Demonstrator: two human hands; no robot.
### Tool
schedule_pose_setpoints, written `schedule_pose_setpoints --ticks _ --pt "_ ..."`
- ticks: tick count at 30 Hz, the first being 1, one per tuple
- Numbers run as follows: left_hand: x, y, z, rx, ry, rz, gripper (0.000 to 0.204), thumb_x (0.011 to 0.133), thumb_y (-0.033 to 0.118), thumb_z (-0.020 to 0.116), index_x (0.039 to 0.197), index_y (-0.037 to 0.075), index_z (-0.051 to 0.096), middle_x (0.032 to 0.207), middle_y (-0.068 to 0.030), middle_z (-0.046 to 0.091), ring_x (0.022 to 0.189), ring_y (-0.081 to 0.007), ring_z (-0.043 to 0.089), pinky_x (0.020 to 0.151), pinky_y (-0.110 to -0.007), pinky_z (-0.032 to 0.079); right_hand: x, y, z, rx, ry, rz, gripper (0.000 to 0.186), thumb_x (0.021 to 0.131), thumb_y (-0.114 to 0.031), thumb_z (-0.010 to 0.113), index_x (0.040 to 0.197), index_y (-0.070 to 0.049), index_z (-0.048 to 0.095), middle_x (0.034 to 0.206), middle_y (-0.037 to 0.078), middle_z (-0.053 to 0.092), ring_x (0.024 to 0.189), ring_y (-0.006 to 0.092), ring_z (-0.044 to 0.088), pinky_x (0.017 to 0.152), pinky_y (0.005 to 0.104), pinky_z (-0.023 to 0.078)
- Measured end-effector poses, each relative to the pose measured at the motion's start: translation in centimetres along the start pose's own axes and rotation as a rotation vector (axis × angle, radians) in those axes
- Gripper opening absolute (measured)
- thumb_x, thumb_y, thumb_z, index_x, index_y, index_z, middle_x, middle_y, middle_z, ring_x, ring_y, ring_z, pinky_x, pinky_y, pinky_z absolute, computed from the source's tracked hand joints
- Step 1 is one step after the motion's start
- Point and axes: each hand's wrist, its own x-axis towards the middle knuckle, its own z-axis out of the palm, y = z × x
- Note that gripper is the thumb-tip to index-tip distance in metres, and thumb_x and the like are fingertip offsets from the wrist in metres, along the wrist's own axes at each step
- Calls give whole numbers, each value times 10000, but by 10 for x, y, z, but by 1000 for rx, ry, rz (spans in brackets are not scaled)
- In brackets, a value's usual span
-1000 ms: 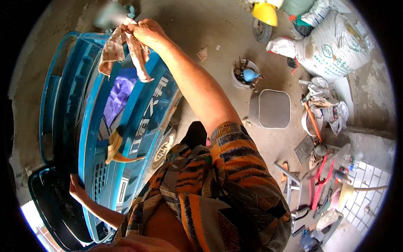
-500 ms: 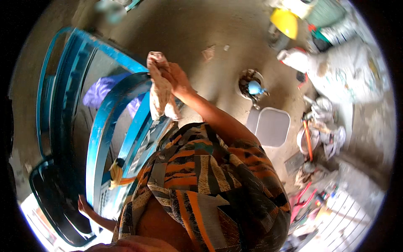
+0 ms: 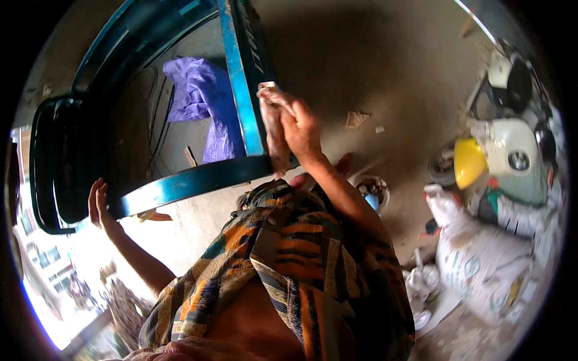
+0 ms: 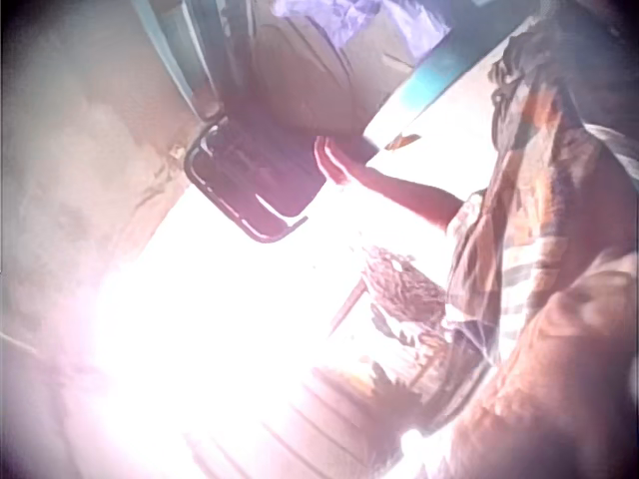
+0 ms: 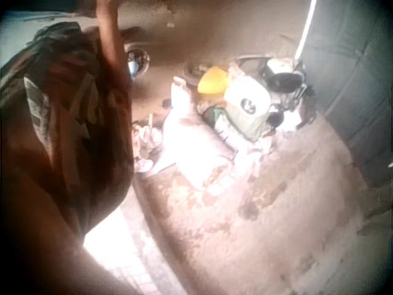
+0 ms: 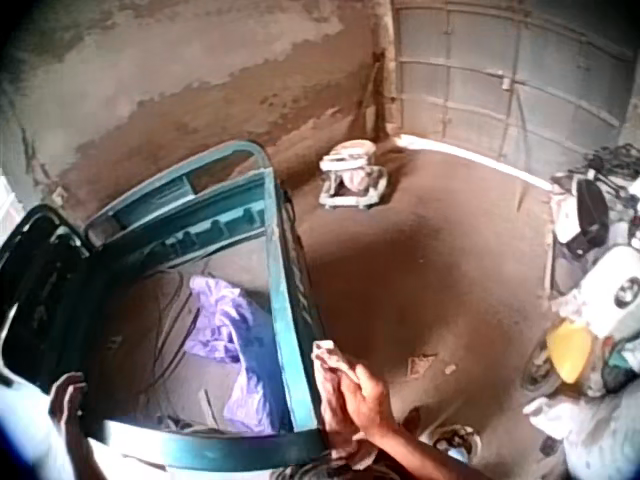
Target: The person wipes the blue metal panels of a tricycle with a cloth. They then move to a table and clean a red metal frame and a black metal part with the cloth.
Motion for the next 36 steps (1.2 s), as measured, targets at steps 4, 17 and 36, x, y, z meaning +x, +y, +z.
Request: schedule_pose_setpoints --ticks 4,17,36 --pt "-26 46 46 44 18 -174 298 901 217 637 1108 4 663 969 -120 703 858 -163 651 818 -277 495 37 -37 3 -290 -402 -479 146 874 -131 609 1000 -135 684 1132 66 593 1031 239 574 777 317 501" --pt "-34 81 69 302 -45 -284 312 915 279 617 1104 39 676 919 -111 713 746 -135 645 678 -262 522 111 43 50 -272 -734 -661 282 930 -418 501 992 -251 720 1221 17 603 1291 260 401 1101 534 156" --pt "-36 86 59 142 32 -445 389 894 337 616 1160 56 653 1002 -129 679 912 -206 629 861 -346 488 303 115 145 -451 -843 -642 241 945 -390 456 1005 -295 669 1333 72 515 1326 351 341 1093 592 121"
